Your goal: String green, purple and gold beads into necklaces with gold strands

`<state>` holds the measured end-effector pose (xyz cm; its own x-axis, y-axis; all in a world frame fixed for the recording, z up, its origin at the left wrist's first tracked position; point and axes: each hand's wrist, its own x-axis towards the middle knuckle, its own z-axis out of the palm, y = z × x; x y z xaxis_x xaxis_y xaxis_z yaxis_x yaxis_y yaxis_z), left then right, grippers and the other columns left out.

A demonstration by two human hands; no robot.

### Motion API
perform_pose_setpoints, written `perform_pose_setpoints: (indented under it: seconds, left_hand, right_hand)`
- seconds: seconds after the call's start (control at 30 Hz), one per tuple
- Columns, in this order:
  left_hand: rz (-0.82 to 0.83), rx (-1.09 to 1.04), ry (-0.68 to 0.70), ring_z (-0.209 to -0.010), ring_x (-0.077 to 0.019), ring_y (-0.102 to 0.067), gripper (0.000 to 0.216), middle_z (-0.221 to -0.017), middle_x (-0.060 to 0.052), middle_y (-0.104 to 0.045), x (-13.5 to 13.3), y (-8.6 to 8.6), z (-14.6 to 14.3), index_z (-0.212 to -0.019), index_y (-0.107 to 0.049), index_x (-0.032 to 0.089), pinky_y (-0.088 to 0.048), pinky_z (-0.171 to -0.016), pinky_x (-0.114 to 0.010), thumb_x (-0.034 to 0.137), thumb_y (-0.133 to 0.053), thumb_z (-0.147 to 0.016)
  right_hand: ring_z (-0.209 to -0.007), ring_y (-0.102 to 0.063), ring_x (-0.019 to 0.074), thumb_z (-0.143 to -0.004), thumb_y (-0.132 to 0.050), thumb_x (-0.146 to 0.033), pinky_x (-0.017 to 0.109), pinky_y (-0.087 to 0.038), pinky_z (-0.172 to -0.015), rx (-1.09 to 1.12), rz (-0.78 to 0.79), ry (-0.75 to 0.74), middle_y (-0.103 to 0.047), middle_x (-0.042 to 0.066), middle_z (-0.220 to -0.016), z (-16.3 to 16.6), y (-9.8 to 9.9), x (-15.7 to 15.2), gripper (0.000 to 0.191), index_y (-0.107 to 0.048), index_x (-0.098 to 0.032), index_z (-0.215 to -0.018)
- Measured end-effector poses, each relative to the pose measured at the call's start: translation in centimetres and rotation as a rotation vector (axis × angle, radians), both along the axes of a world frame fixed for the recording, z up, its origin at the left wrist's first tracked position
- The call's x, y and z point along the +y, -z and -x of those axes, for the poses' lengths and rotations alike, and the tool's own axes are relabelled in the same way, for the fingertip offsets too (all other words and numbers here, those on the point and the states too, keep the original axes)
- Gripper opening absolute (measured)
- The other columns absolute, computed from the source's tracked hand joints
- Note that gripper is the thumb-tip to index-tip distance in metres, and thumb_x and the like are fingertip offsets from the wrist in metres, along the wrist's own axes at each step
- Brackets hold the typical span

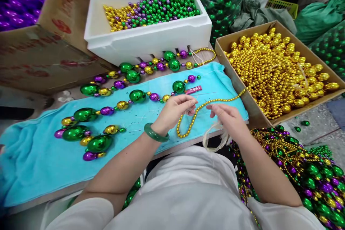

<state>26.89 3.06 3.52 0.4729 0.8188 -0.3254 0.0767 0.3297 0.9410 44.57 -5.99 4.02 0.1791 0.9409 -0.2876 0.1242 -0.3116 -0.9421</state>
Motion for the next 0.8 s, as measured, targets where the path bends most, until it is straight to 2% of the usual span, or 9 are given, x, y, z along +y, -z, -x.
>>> perform_pose_setpoints:
  seconds: [0.07,0.2,0.37,0.47,0.6,0.7,0.8]
  left_hand:
    - [-0.064,0.038,-0.008,-0.057,-0.009,-0.058,0.02,-0.065,0.001,-0.06,-0.3,0.0,-0.3,-0.077,-0.064,0.013,-0.047,-0.056,-0.021,0.033,-0.066,-0.075]
    - [-0.164,0.138,0.018,-0.057,-0.0097,-0.056,0.02,-0.06,0.001,-0.06,-0.6,0.6,-0.4,-0.077,-0.066,0.013,-0.047,-0.056,-0.022,0.033,-0.064,-0.076]
    - [-0.175,0.171,0.077,-0.054,-0.0092,-0.053,0.019,-0.059,0.0,-0.059,-0.7,1.4,-0.1,-0.075,-0.067,0.014,-0.045,-0.054,-0.021,0.032,-0.063,-0.076]
    - [-0.157,0.193,0.072,-0.055,-0.0092,-0.053,0.019,-0.06,0.001,-0.058,-0.6,1.5,0.8,-0.075,-0.067,0.014,-0.045,-0.055,-0.021,0.033,-0.064,-0.075]
    - [-0.119,0.257,-0.011,-0.058,-0.0095,-0.054,0.021,-0.063,0.001,-0.059,-0.5,1.4,3.3,-0.076,-0.067,0.014,-0.047,-0.058,-0.022,0.035,-0.066,-0.074]
    - [-0.084,0.276,-0.069,-0.057,-0.0087,-0.053,0.024,-0.061,0.001,-0.059,-0.8,1.7,5.0,-0.076,-0.067,0.013,-0.046,-0.059,-0.021,0.037,-0.068,-0.073]
    - [-0.056,0.254,-0.088,-0.058,-0.0088,-0.052,0.026,-0.061,0.001,-0.059,-1.3,2.2,5.7,-0.075,-0.068,0.013,-0.046,-0.06,-0.021,0.039,-0.069,-0.072]
  right_hand:
    - [-0.05,-0.034,0.0071,-0.079,-0.057,-0.056,0.023,-0.026,-0.046,0.166,0.066,0.022,-0.057,0.001,-0.068,0.9,1.3,0.0,0.043,-0.069,-0.015,-0.08]
    - [-0.047,-0.031,0.0056,-0.071,-0.067,-0.053,0.023,-0.021,-0.045,0.396,0.136,0.05,-0.05,-0.002,-0.063,1.9,3.1,1.0,0.04,-0.068,-0.014,-0.081]
    - [-0.049,-0.035,0.008,-0.067,-0.07,-0.051,0.024,-0.025,-0.047,0.349,0.103,0.052,-0.047,-0.003,-0.054,2.4,3.9,2.0,0.036,-0.07,-0.015,-0.075]
    - [-0.056,-0.044,0.012,-0.074,-0.063,-0.051,0.026,-0.034,-0.054,0.102,-0.028,0.002,-0.054,0.0,-0.058,2.1,4.7,1.8,0.035,-0.072,-0.017,-0.077]
    - [-0.071,-0.055,0.0175,-0.085,-0.053,-0.045,0.029,-0.038,-0.064,-0.583,-0.177,-0.207,-0.066,0.006,-0.082,-0.3,5.0,2.0,0.033,-0.071,-0.019,-0.097]
    - [-0.083,-0.055,0.0227,-0.09,-0.046,-0.043,0.032,-0.037,-0.067,-1.003,-0.26,-0.157,-0.064,0.01,-0.091,-2.8,4.0,4.1,0.037,-0.066,-0.018,-0.108]
    - [-0.094,-0.051,0.0268,-0.092,-0.042,-0.043,0.036,-0.037,-0.077,-1.173,-0.387,-0.124,-0.063,0.011,-0.099,-4.7,2.9,7.6,0.039,-0.063,-0.019,-0.114]
